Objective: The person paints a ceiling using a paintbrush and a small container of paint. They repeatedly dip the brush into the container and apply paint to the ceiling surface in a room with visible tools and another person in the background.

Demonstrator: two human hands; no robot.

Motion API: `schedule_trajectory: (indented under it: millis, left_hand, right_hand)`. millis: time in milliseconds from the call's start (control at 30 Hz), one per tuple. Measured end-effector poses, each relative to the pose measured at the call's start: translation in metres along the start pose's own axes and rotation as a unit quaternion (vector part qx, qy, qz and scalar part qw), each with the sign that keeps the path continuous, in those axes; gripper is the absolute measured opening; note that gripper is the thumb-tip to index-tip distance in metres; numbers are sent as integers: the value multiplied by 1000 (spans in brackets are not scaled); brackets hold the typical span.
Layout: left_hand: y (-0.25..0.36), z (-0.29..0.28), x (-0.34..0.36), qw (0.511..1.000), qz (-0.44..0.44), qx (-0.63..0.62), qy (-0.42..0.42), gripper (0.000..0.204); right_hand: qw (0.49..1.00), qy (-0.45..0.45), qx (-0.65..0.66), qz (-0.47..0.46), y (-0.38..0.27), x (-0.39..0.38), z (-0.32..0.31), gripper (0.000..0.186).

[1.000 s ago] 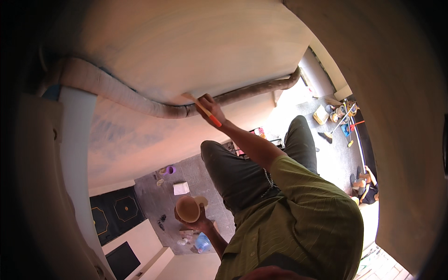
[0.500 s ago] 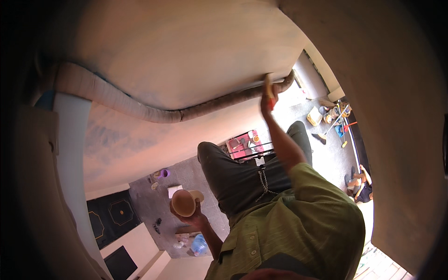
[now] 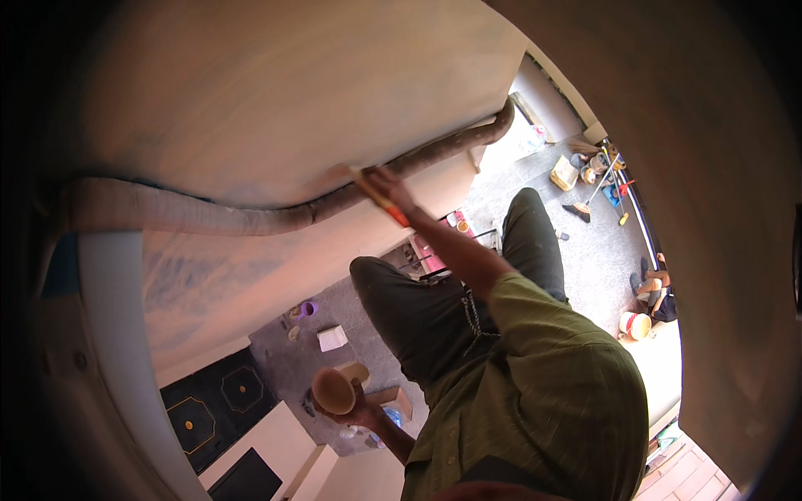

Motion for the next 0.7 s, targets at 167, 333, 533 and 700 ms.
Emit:
schedule_trajectory:
  millis: [167, 333, 533, 700]
  left_hand:
    - [-15, -8, -9, 999, -18, 23, 14, 82]
    - [6, 5, -7, 1000, 3, -28, -5, 80]
    - [17, 38, 7, 994, 99, -15, -53, 75]
    - [11, 23, 3, 998, 56, -9, -20, 81]
  right_hand:
    - [992, 65, -77, 80, 58, -25, -148, 39]
    - [909, 309, -186, 209, 54, -26, -239, 11]
    - [911, 366, -167, 94, 82, -40, -170, 19]
    - [975, 82, 77, 189, 18, -44, -53, 27]
Point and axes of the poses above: each hand's wrist, its own x-axis towards the middle knuckle, its own z-axis out of the palm, y = z × x, the point moved 5 cm from there along x, towards the middle knuckle, and after that the axes turned 12 degrees about x, right-handed, at the moved point
